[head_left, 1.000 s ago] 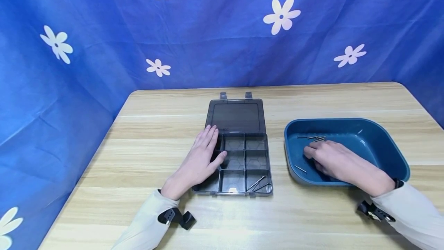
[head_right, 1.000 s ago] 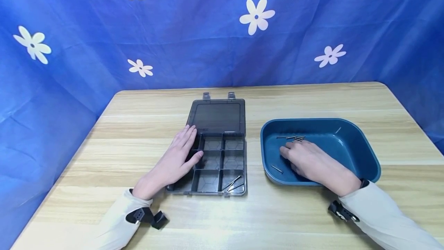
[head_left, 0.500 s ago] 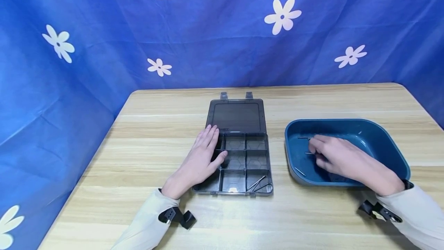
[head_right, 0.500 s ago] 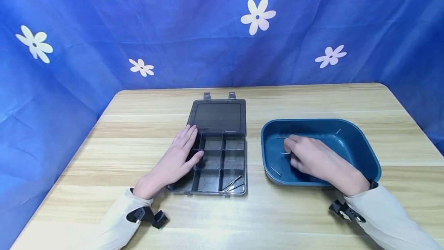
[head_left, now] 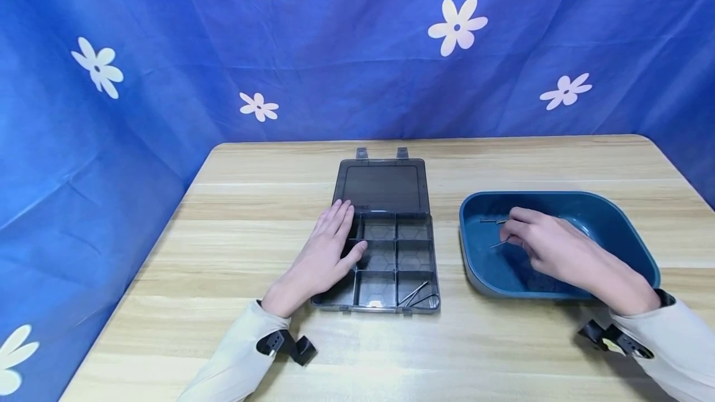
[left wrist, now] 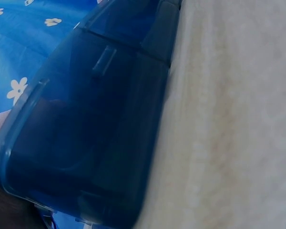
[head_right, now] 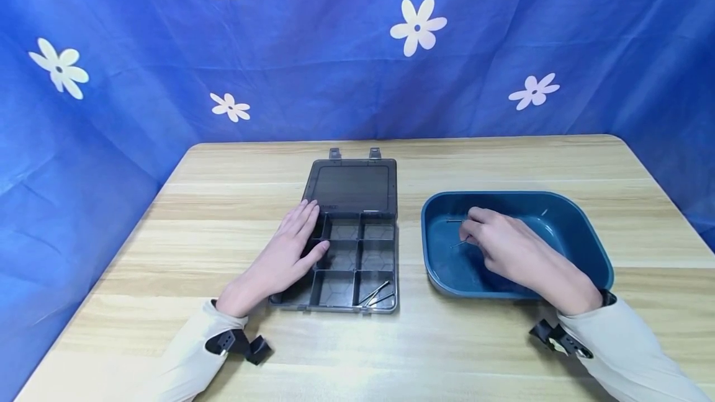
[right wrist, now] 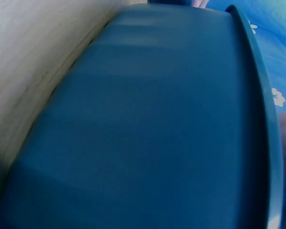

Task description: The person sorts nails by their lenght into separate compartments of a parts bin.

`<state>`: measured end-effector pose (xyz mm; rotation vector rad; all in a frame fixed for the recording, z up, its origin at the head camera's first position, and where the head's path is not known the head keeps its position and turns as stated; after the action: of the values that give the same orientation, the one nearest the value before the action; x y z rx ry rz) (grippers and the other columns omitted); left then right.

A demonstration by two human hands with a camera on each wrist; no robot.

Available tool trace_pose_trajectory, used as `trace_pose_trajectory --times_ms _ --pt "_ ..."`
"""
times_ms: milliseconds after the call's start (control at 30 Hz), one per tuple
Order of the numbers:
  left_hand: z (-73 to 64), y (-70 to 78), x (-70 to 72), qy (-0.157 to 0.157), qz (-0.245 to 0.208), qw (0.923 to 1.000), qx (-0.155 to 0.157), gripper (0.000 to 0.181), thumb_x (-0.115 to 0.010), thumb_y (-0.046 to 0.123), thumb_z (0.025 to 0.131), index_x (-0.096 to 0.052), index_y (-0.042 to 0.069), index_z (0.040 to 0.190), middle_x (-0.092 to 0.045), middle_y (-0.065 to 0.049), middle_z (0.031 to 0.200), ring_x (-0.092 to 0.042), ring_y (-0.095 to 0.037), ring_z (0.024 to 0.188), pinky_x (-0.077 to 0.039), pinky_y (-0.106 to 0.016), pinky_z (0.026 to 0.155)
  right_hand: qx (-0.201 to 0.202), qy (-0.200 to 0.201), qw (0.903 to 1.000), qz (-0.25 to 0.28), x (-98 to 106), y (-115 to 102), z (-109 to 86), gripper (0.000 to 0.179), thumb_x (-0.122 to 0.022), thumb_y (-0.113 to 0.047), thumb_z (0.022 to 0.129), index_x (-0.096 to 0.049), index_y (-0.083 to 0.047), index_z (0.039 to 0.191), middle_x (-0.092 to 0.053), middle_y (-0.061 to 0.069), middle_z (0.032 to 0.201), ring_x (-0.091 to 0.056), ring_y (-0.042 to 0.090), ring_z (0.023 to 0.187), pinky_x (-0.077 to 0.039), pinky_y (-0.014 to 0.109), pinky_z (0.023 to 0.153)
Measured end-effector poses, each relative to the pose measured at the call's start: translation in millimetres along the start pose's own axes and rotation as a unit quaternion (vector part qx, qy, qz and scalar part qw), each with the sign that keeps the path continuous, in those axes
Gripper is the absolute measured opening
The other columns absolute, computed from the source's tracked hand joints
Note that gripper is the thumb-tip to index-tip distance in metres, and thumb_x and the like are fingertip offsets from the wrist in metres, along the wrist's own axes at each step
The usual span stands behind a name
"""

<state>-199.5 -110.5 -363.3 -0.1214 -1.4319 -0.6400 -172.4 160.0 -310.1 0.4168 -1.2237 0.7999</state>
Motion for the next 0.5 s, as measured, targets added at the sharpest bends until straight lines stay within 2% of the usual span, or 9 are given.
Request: trace_pose_trajectory --times_ms 267,500 --pt "0.0 0.3 1.2 -0.003 -0.004 1.0000 0.003 0.070 -0.045 0.040 0.099 -0.027 -0.008 0.147 -0.025 -0.023 0.155 -0.016 -0.035 0.147 -0.012 -0.046 0.121 0.018 0.025 0.9995 -0.009 8 -12 6.3 0.045 -0.066 0.024 0.058 -0.062 -0.010 0.087 -0.053 -0.004 0.084 -0.048 0.005 0.071 -0.046 0.023 0.054" --pt "0.7 2.5 3.6 0.001 -0.006 1.0000 -0.002 0.070 -0.045 0.040 0.099 -0.028 -0.009 0.147 -0.026 -0.024 0.154 -0.017 -0.036 0.146 -0.015 -0.048 0.120 0.038 0.039 0.9985 -0.003 12 -25 13.3 0.039 -0.067 0.020 0.063 -0.063 -0.009 0.087 -0.055 -0.003 0.084 -0.049 0.010 0.075 -0.049 0.030 0.063"
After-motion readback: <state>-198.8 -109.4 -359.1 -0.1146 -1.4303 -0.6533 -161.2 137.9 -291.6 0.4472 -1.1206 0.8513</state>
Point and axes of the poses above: each hand's wrist, its own z-axis towards the middle knuckle, its own x-axis out of the back of the hand, y = z × x, the point moved 10 cm from there along z, towards the middle knuckle
